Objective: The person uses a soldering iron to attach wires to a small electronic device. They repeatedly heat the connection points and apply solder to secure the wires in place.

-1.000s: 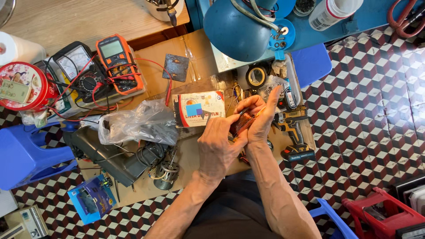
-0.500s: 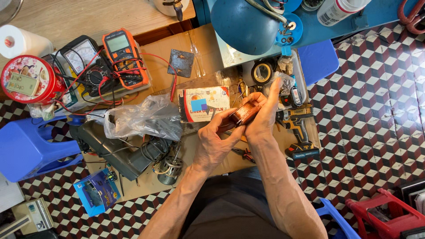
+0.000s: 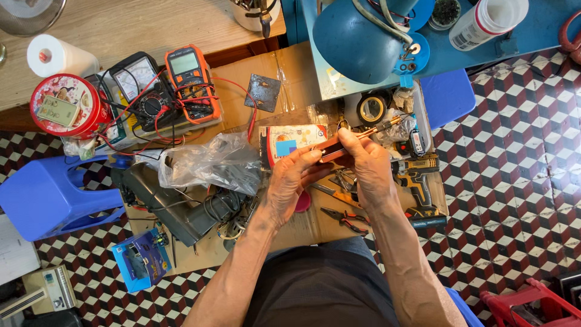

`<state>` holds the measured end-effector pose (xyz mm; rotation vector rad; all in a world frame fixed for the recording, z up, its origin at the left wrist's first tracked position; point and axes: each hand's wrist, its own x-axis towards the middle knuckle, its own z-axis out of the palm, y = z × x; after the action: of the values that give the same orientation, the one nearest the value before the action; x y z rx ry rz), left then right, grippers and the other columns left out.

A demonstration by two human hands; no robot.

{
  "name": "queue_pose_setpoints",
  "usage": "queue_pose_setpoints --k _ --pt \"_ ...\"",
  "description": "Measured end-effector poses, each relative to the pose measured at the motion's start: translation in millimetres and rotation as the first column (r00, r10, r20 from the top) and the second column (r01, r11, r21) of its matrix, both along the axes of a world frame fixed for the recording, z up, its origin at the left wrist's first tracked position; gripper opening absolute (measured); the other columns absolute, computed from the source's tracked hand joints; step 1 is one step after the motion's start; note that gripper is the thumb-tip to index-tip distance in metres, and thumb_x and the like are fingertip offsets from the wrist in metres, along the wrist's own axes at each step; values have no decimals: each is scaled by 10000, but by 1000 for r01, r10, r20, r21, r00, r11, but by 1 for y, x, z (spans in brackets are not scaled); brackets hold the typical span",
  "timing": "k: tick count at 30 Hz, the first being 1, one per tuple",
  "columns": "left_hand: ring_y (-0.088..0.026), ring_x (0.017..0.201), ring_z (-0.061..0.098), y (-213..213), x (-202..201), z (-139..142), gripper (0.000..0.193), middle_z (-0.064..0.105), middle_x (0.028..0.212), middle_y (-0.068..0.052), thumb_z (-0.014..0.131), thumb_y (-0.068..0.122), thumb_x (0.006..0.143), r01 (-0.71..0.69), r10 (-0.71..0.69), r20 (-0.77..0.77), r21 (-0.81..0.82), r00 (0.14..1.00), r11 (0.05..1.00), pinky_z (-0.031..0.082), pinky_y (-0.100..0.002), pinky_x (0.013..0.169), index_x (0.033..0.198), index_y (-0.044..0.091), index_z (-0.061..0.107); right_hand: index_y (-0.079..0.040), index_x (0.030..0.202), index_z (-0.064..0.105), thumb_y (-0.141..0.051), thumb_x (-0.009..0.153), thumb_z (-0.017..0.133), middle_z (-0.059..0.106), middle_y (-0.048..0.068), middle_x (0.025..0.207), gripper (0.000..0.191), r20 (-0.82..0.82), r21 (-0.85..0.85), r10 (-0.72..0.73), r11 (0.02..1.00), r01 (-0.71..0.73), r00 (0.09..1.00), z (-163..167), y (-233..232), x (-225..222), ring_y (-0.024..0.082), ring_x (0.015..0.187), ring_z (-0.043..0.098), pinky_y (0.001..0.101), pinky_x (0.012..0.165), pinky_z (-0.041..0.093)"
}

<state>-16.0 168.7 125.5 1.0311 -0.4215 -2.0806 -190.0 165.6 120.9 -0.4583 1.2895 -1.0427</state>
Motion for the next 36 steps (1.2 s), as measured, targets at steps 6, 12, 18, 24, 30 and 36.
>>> queue_pose_setpoints --k 6,12,18,24,30,36 --pt "-162 1114 677 -2 -1 -7 470 718 1224 -91 655 320 960 -12 11 70 11 997 1000 561 -300 993 1296 -9 666 24 1014 736 -326 997 689 756 108 945 353 -134 -40 -47 998 42 990 -2 1 12 145 823 693 291 798 567" --pt "-164 1013 695 -15 8 -11 445 726 1166 -89 664 335 948 -14 8 134 40 991 999 580 -285 915 1259 18 688 -14 1049 729 -406 931 649 783 115 945 418 -24 158 57 986 -52 998 1 -14 11 193 834 770 320 799 628" --pt "-151 942 720 -34 6 -9 415 753 1075 -82 651 344 956 19 -2 282 -56 959 998 591 -282 888 1191 10 728 -4 1090 710 -406 959 640 763 139 975 429 0 101 21 995 -21 1000 2 -26 15 214 838 761 330 755 637" --pt "-168 946 726 -37 7 -11 409 758 1053 -80 681 344 940 3 22 229 -110 973 994 592 -308 904 1178 16 729 18 1092 705 -392 972 638 763 131 970 432 -30 39 -2 999 4 1000 -1 -27 16 208 845 763 326 765 647" --pt "-182 936 731 -38 12 -18 436 761 1043 -88 677 391 941 46 -25 276 -68 961 997 576 -298 899 1199 44 736 37 1087 705 -382 960 646 765 145 955 442 -40 22 -10 1000 11 999 1 -28 22 209 818 770 323 738 641" --pt "-167 1139 690 -44 19 -7 455 738 1206 -86 651 359 969 112 -108 62 -74 992 991 523 -301 1040 1291 38 664 34 1077 711 -397 963 655 764 140 955 449 -74 20 -11 1000 13 997 7 -33 22 201 812 765 320 738 635"
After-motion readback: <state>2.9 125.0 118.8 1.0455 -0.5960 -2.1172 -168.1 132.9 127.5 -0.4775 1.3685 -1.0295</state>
